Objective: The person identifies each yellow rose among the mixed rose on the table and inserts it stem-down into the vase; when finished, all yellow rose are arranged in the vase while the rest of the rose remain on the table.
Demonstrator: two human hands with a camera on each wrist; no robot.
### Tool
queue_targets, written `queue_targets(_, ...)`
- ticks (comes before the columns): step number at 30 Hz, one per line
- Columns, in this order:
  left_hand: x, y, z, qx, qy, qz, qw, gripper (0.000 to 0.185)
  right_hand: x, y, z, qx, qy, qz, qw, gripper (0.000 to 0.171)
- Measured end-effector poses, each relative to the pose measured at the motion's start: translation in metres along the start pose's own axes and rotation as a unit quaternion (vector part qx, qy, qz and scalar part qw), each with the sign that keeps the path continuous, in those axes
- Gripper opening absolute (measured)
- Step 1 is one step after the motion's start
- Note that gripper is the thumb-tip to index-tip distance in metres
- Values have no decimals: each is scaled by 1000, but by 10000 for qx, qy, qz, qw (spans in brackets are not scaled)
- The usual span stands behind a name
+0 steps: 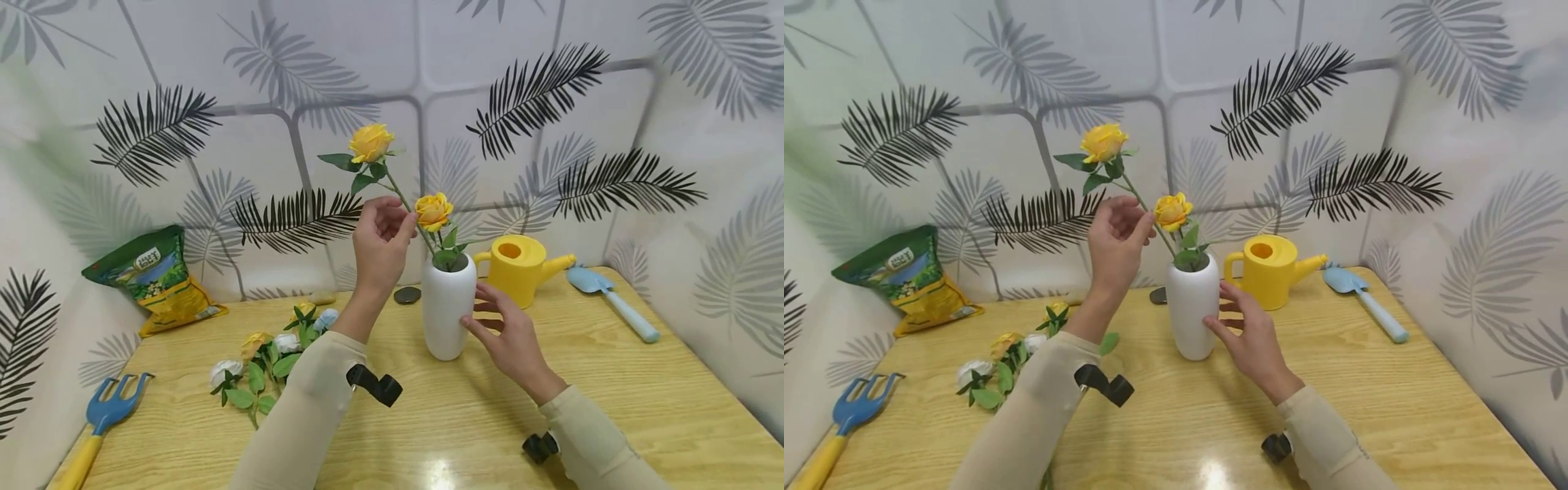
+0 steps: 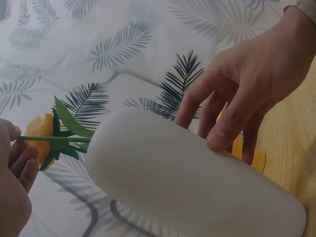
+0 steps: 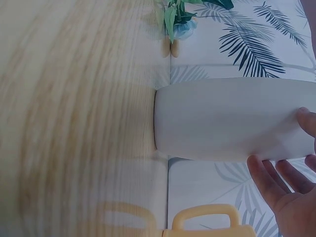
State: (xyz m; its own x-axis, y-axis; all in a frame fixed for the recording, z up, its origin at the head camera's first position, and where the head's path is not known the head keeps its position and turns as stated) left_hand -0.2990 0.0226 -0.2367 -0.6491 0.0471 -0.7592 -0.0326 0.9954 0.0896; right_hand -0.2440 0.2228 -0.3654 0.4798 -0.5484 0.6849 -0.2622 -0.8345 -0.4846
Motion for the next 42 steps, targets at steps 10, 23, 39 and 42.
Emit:
queue_targets(10,5,3,7,-26,-378,146,9992,18,-1,0,1,19,36,85,10000,62)
queue_targets(23,25,5,22,-90,-898,164,9958,13,1,-1,-1,52,48,94,9999,63)
queue_targets(39,47,8,32,63,-1710,110,9852,13,2,0,1,36,60,97,9999,63)
queue_targets(42,51,7,33,-31,-1906,322,9811,13,2,0,0,40,47,114,9999,63)
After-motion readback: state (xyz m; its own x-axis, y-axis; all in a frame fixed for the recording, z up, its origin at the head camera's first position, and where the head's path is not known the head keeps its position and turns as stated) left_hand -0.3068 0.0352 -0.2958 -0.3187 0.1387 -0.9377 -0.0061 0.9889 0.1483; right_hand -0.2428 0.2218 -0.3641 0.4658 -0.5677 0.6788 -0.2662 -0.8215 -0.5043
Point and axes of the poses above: each hand's wrist, its own z-axis away from the middle knuckle, its own y-axis out of the palm, x = y × z, the point moved 6 cm from there along -z, towards the middle knuckle, and after that the axes turned 5 degrees about z, right-handed, at the moved point
